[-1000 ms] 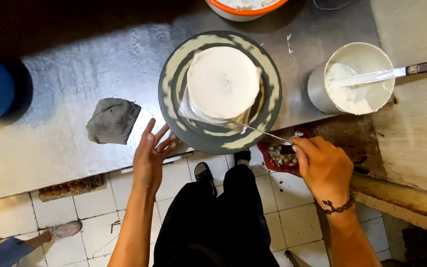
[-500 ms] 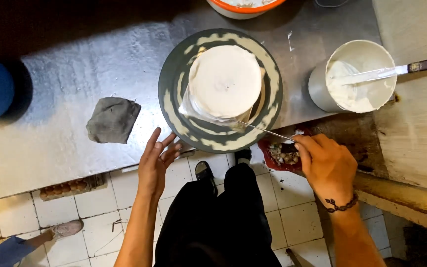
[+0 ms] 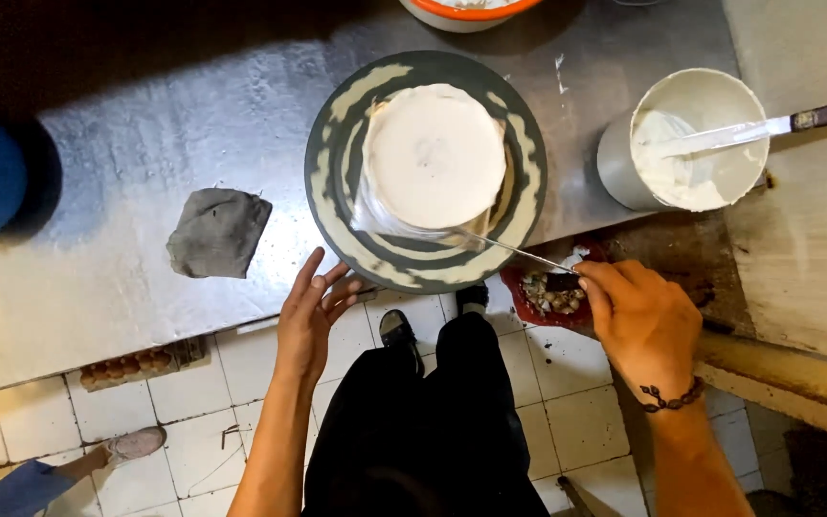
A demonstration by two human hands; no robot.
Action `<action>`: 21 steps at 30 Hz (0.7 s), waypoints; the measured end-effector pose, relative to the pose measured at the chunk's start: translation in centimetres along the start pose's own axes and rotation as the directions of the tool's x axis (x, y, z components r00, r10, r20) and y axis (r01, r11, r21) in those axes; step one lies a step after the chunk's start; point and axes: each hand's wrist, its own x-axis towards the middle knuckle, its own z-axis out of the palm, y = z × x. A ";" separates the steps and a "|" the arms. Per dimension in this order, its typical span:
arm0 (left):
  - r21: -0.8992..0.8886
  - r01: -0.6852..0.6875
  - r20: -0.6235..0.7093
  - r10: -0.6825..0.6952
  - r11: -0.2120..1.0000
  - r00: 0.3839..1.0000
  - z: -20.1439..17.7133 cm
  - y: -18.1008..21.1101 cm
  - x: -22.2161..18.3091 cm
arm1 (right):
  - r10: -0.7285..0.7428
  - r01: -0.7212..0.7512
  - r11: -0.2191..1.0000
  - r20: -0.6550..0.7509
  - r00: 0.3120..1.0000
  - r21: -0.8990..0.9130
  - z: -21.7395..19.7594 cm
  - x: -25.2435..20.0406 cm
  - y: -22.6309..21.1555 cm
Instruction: The person applies and smooths cream frosting on the sides of a cake using a spatula and a rotating turntable stand.
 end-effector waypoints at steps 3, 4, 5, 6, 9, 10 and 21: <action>0.005 0.006 0.039 -0.006 1.000 0.999 0.4 -0.1 0.0 | 0.048 -0.048 0.999 0.004 0.999 0.000 -0.1 -0.4 0.5; 0.006 0.009 0.044 -0.009 1.000 0.999 0.5 -0.1 0.0 | 0.053 -0.053 0.999 0.003 0.999 -0.003 -0.2 -0.8 0.9; 0.006 0.009 0.064 -0.010 1.000 0.998 0.7 -0.2 0.0 | 0.073 -0.074 0.997 0.011 0.997 0.008 -0.3 -1.1 1.3; 0.005 0.014 0.091 -0.014 1.000 0.996 0.9 -0.4 0.1 | 0.099 -0.099 0.995 0.018 0.995 0.012 -0.4 -1.6 1.7; -0.056 -0.004 0.214 0.016 0.998 0.977 -0.6 -3.0 1.2 | 0.252 -0.252 0.967 0.001 0.968 0.029 -0.7 -3.7 4.4; -0.059 0.010 0.245 0.005 0.998 0.969 -0.1 -2.8 1.2 | 0.273 -0.273 0.962 -0.013 0.962 0.008 0.2 -4.6 6.2; 0.079 0.144 -0.002 -0.145 0.986 0.990 0.1 -6.3 2.5 | 0.806 -0.785 0.323 0.280 0.521 0.529 7.4 -15.9 14.3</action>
